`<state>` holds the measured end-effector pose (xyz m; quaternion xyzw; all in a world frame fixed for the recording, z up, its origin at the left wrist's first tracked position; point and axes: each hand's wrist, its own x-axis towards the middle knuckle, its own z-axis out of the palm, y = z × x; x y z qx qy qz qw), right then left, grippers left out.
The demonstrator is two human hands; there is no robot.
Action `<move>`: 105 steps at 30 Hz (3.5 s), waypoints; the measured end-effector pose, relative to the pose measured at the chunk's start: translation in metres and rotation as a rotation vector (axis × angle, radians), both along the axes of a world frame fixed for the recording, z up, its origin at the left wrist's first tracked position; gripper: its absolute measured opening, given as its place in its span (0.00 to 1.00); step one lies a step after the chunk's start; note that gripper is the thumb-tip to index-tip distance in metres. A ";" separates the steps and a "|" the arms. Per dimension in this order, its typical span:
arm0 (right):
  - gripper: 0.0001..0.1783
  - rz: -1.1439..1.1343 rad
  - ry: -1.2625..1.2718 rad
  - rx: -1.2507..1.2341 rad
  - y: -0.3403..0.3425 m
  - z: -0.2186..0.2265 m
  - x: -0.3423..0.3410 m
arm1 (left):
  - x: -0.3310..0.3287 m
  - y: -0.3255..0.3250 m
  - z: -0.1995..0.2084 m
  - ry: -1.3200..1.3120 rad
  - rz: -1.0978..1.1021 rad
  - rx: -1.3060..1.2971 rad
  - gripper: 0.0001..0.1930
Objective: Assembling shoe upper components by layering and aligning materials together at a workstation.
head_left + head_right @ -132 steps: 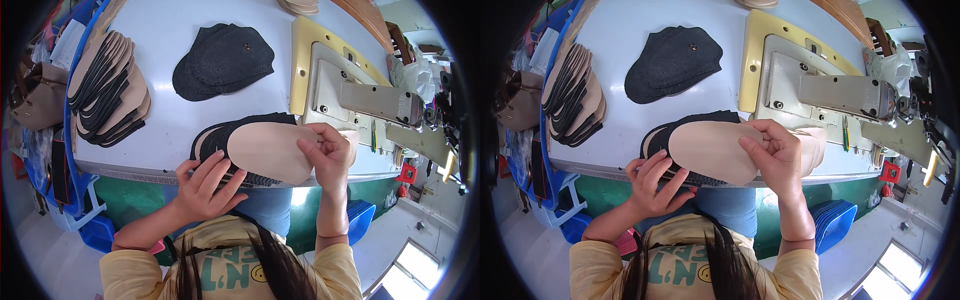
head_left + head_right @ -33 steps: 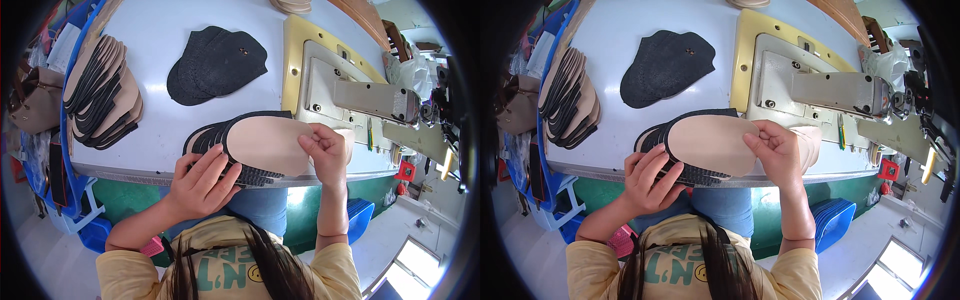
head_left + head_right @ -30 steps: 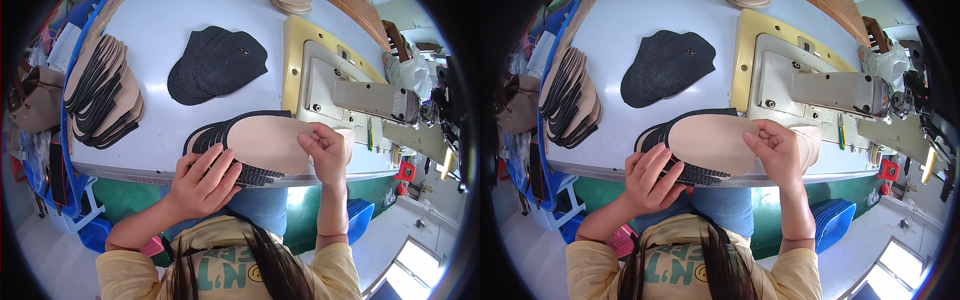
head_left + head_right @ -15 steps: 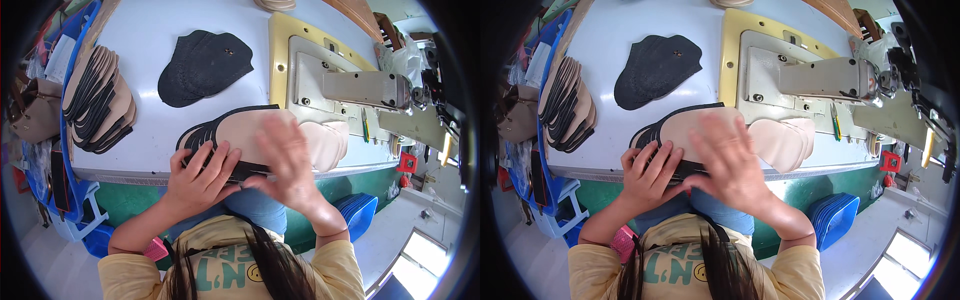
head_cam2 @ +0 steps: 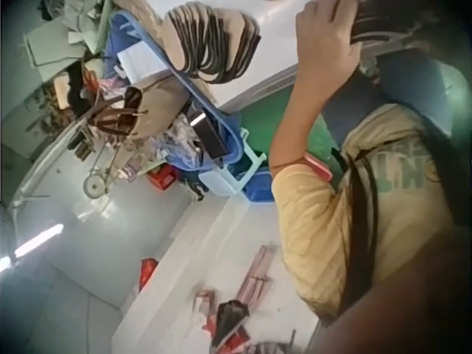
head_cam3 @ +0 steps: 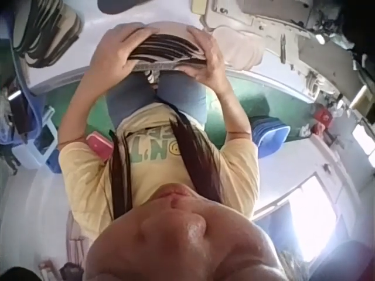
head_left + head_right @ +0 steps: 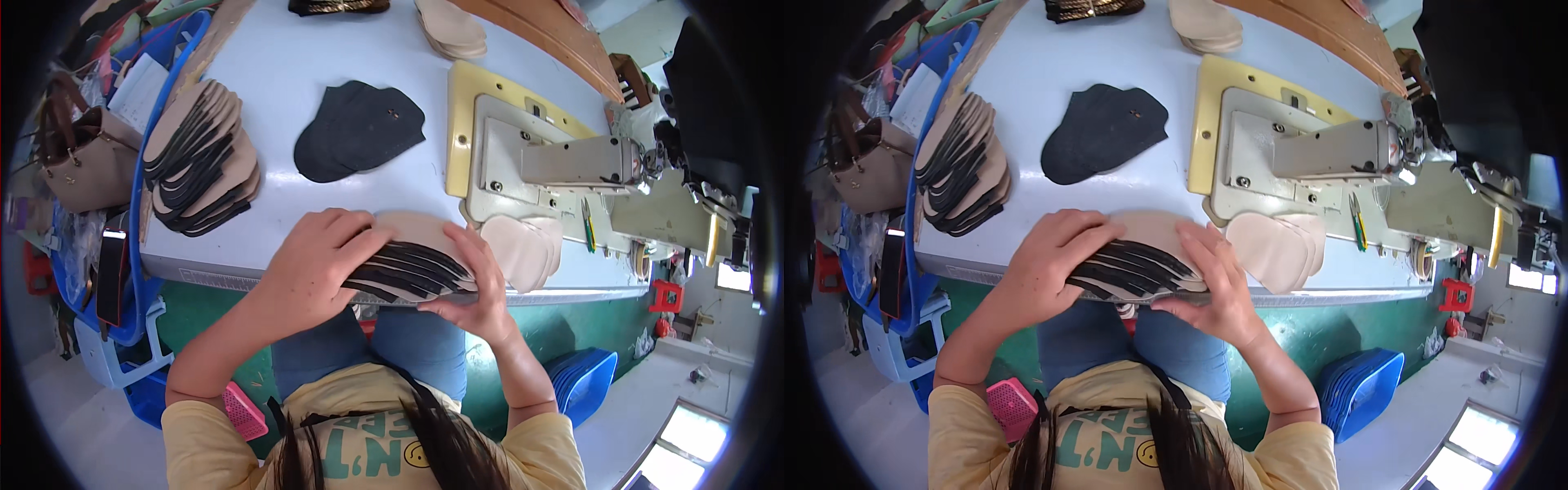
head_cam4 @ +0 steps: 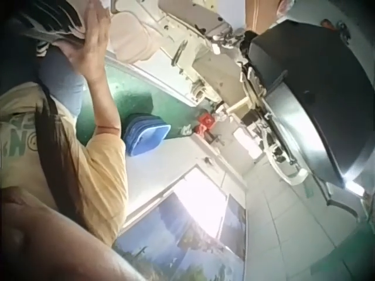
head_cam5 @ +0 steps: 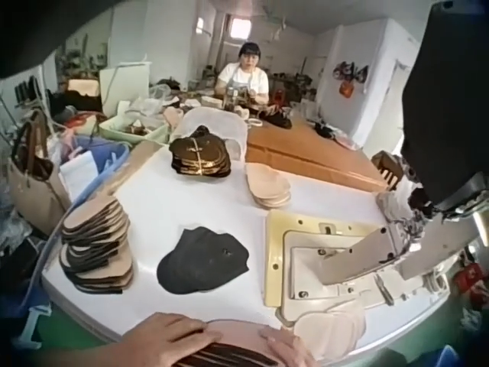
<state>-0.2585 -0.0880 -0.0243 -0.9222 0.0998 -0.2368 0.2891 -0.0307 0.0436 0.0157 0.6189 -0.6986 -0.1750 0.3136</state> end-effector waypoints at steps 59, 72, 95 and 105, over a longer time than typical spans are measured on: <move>0.12 -0.740 0.234 -0.067 -0.053 0.021 -0.074 | 0.054 -0.099 -0.046 -0.381 0.278 -0.344 0.03; 0.12 -0.737 0.239 -0.097 -0.053 0.018 -0.072 | 0.055 -0.117 -0.044 -0.726 0.191 -0.375 0.07; 0.15 -0.648 0.363 0.371 -0.077 0.030 -0.080 | 0.028 -0.076 -0.049 -0.716 0.215 -0.224 0.22; 0.12 -0.597 0.324 -0.050 -0.065 0.024 -0.081 | -0.020 -0.001 -0.026 -0.430 -0.075 -0.282 0.18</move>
